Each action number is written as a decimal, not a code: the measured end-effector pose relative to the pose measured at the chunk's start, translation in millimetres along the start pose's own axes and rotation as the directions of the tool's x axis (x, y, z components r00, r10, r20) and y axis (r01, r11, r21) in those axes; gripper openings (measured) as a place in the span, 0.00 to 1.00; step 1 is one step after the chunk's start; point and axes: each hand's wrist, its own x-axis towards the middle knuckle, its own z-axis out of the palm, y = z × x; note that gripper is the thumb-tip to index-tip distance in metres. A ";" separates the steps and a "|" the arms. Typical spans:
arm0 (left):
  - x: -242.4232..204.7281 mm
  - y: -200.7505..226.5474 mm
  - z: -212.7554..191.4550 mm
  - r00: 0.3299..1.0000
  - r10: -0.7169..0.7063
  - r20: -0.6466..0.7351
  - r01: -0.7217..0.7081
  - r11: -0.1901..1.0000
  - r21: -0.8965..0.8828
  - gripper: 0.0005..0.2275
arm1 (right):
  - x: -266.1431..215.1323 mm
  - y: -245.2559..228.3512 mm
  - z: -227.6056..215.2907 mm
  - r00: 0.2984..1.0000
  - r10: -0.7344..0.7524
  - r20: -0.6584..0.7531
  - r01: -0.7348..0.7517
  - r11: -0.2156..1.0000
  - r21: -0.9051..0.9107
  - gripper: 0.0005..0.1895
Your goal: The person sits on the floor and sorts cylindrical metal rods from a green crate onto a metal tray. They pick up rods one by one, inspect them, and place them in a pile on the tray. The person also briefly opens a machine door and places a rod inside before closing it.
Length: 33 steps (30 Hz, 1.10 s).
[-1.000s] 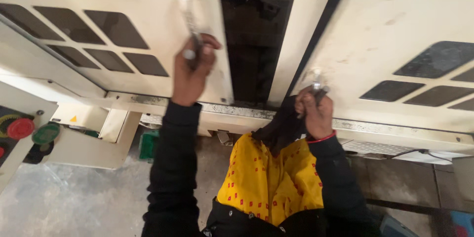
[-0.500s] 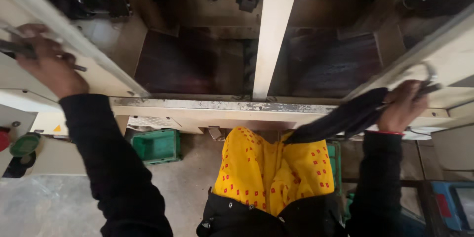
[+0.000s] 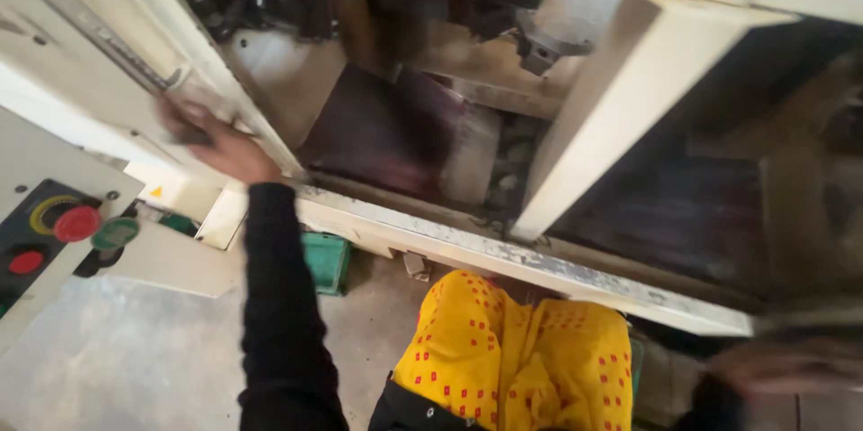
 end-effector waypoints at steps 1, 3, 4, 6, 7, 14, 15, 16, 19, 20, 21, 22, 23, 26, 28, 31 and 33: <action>-19.5 -13.2 10.5 0.983 -0.167 -0.082 0.141 0.957 -0.255 0.19 | -39.4 -23.2 14.3 0.996 -0.041 0.085 0.038 0.999 0.034 0.22; -66.5 -27.3 22.0 0.973 -0.184 0.141 0.177 0.982 0.066 0.12 | -128.0 -71.6 46.6 0.872 -0.067 0.486 -0.105 0.942 0.319 0.26; -80.4 -36.2 35.5 0.938 -0.226 0.262 0.244 0.969 -0.040 0.07 | -163.7 -94.3 62.1 0.744 -0.138 0.653 -0.185 0.897 0.401 0.29; -91.2 -51.5 55.6 0.803 -0.208 0.559 0.047 0.956 0.288 0.07 | -191.4 -118.1 98.3 0.273 -0.800 0.533 0.513 0.590 0.623 0.27; -86.8 -61.4 67.2 0.703 -0.221 0.676 -0.114 0.904 0.413 0.08 | -206.7 -127.2 118.4 0.131 -0.631 0.765 0.473 0.718 0.511 0.25; 26.8 -200.4 190.4 0.491 -0.317 0.811 -0.809 0.180 0.560 0.23 | -248.9 -139.7 178.5 0.074 -0.175 0.982 0.241 0.958 0.152 0.20; 43.8 -222.4 201.1 0.486 -0.296 0.823 -0.826 0.152 0.543 0.25 | -249.1 -135.6 182.1 0.065 -0.184 0.981 0.232 0.959 0.164 0.24; 55.5 -240.9 208.0 0.477 -0.278 0.834 -0.843 0.125 0.524 0.28 | -248.6 -132.4 180.3 0.054 -0.188 0.981 0.223 0.960 0.171 0.28; 62.8 -270.3 227.9 0.368 -0.328 0.870 -0.916 0.031 0.399 0.12 | -246.3 -131.8 183.3 0.049 -0.151 0.987 0.186 0.972 0.140 0.24; 62.0 -270.4 232.6 0.356 -0.383 0.852 -0.914 0.047 0.403 0.12 | -246.3 -134.4 183.8 0.046 -0.132 0.990 0.168 0.978 0.123 0.19; 57.1 -266.3 237.6 0.342 -0.437 0.832 -0.911 0.063 0.407 0.11 | -245.5 -136.8 185.7 0.088 -0.183 0.979 0.199 0.966 0.162 0.21; 47.0 -257.8 237.1 0.325 -0.495 0.806 -0.907 0.078 0.413 0.11 | -244.8 -139.8 185.9 0.122 -0.232 0.965 0.230 0.953 0.200 0.22; 30.9 -245.4 233.1 0.255 -0.467 0.847 -0.931 0.120 0.346 0.11 | -243.6 -143.9 184.0 0.153 -0.281 0.947 0.262 0.936 0.235 0.23; -22.9 -186.8 186.7 -0.110 -0.491 0.864 -0.974 0.229 0.005 0.11 | -241.3 -159.5 189.7 0.143 -0.097 0.985 0.304 0.951 0.049 0.28; -67.2 -141.2 126.9 -0.087 -0.195 0.977 -0.879 0.476 0.016 0.13 | -236.2 -169.7 188.6 0.142 -0.078 0.987 0.271 0.962 0.037 0.32; -100.8 -89.2 36.2 -0.167 -0.437 0.884 -0.730 0.658 0.187 0.12 | -243.0 -190.7 203.9 0.207 -0.170 0.964 0.189 0.973 0.131 0.33; -101.7 -71.5 -9.7 -0.086 -0.447 0.890 -0.697 0.666 0.267 0.20 | -256.9 -210.7 238.4 0.262 -0.287 0.921 0.080 0.958 0.275 0.30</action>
